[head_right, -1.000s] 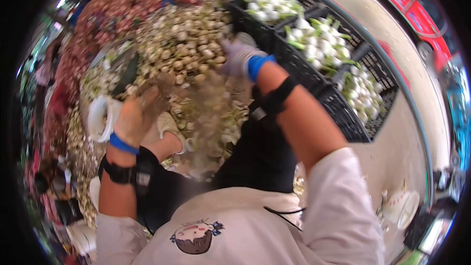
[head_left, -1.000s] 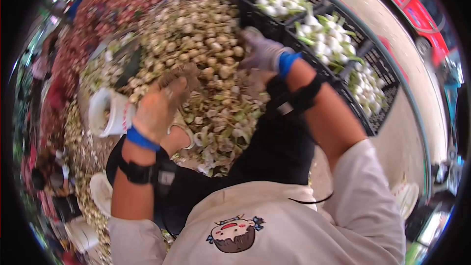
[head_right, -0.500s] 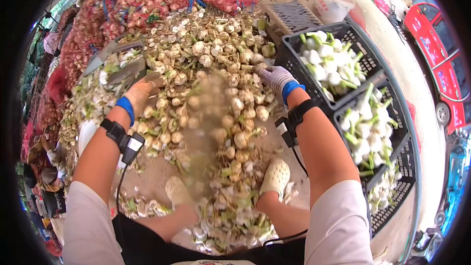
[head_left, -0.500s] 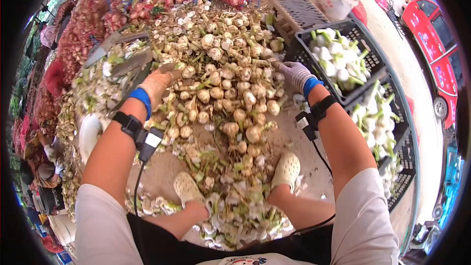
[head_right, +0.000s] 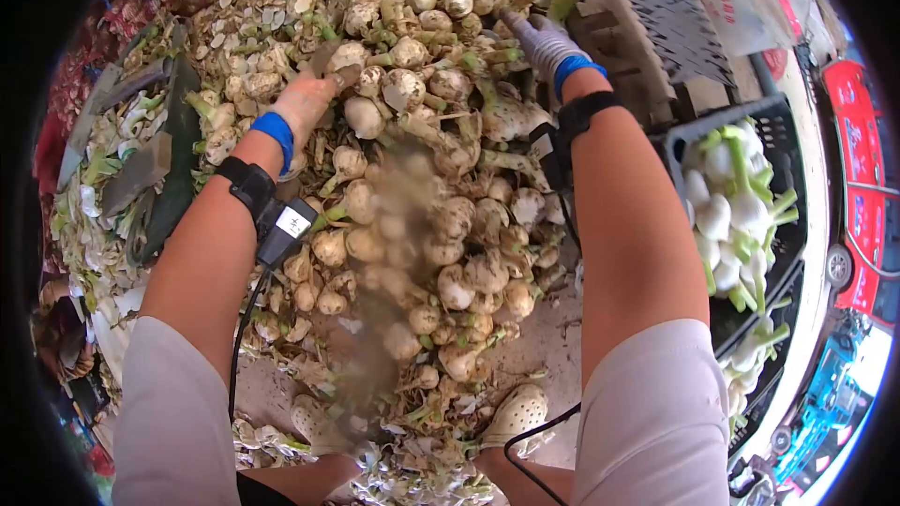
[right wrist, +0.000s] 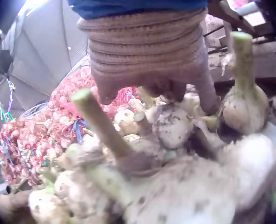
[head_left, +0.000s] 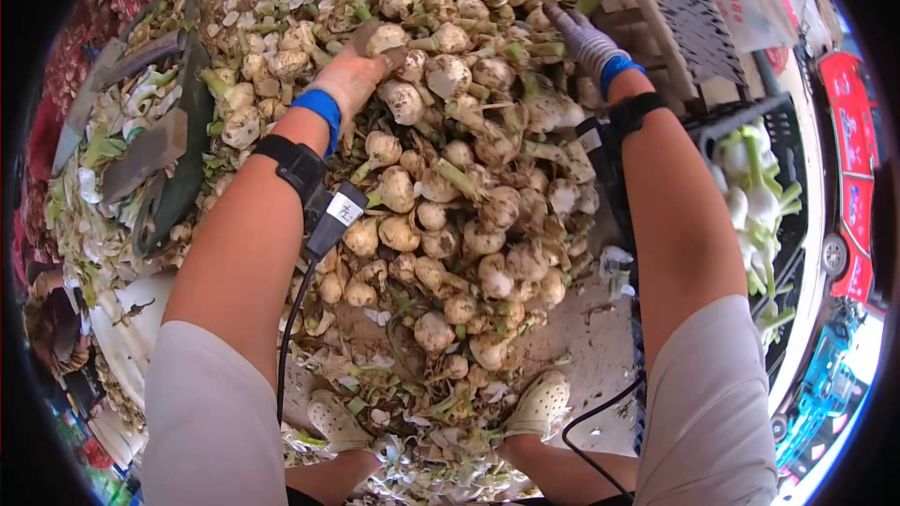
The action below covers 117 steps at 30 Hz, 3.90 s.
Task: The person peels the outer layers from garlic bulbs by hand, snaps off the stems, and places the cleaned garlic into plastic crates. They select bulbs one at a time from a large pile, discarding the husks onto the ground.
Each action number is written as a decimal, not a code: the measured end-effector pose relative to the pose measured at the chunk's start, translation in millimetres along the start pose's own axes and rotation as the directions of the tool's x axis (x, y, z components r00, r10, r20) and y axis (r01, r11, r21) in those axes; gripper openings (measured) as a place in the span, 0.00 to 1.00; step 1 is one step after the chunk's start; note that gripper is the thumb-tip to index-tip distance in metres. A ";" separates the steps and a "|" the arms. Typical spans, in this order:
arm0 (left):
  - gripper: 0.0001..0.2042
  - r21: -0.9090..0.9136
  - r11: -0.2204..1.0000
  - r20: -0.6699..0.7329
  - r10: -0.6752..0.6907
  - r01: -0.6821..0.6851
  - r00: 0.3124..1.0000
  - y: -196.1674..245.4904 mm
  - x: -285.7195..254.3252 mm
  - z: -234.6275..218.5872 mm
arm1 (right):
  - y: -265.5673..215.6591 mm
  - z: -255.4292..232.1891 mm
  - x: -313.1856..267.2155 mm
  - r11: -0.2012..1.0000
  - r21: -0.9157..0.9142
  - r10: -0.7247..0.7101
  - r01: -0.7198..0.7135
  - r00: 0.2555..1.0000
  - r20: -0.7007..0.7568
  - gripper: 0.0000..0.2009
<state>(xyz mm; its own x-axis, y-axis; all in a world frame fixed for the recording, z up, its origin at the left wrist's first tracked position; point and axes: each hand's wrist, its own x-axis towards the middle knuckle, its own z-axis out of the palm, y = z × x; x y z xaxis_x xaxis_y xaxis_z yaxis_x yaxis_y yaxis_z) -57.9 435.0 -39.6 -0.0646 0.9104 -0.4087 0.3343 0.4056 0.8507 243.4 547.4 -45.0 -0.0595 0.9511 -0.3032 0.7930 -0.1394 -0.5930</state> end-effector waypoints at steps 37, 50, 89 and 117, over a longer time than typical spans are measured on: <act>0.27 0.190 0.950 0.192 0.211 -0.247 0.958 -16.7 -367.3 104.4 | -14.8 57.6 -479.5 0.914 0.397 -0.151 0.083 0.978 0.143 0.38; 0.27 0.129 0.966 0.228 0.193 -0.226 0.954 -8.2 -496.7 143.5 | -6.2 21.0 -673.7 0.955 0.031 -0.271 0.296 0.909 -0.316 0.37; 0.28 0.415 0.838 0.296 0.243 -0.354 0.924 -10.4 -563.4 117.3 | 19.8 23.7 -672.6 -0.385 0.907 0.014 -0.171 0.981 0.192 0.26; 0.14 -0.065 0.995 0.330 0.088 -0.071 0.940 -3.4 -541.9 112.4 | 9.3 22.7 -686.7 -0.017 0.974 -0.144 -0.226 0.965 0.221 0.37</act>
<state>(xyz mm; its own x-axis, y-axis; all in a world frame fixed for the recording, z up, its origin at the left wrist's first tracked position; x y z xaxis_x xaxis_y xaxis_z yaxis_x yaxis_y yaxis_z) 81.6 -68.9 141.9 0.2792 0.8644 -0.4182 0.2762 0.3449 0.8971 277.9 -113.3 140.8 -0.3054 0.8763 -0.3725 -0.5904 -0.4812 -0.6480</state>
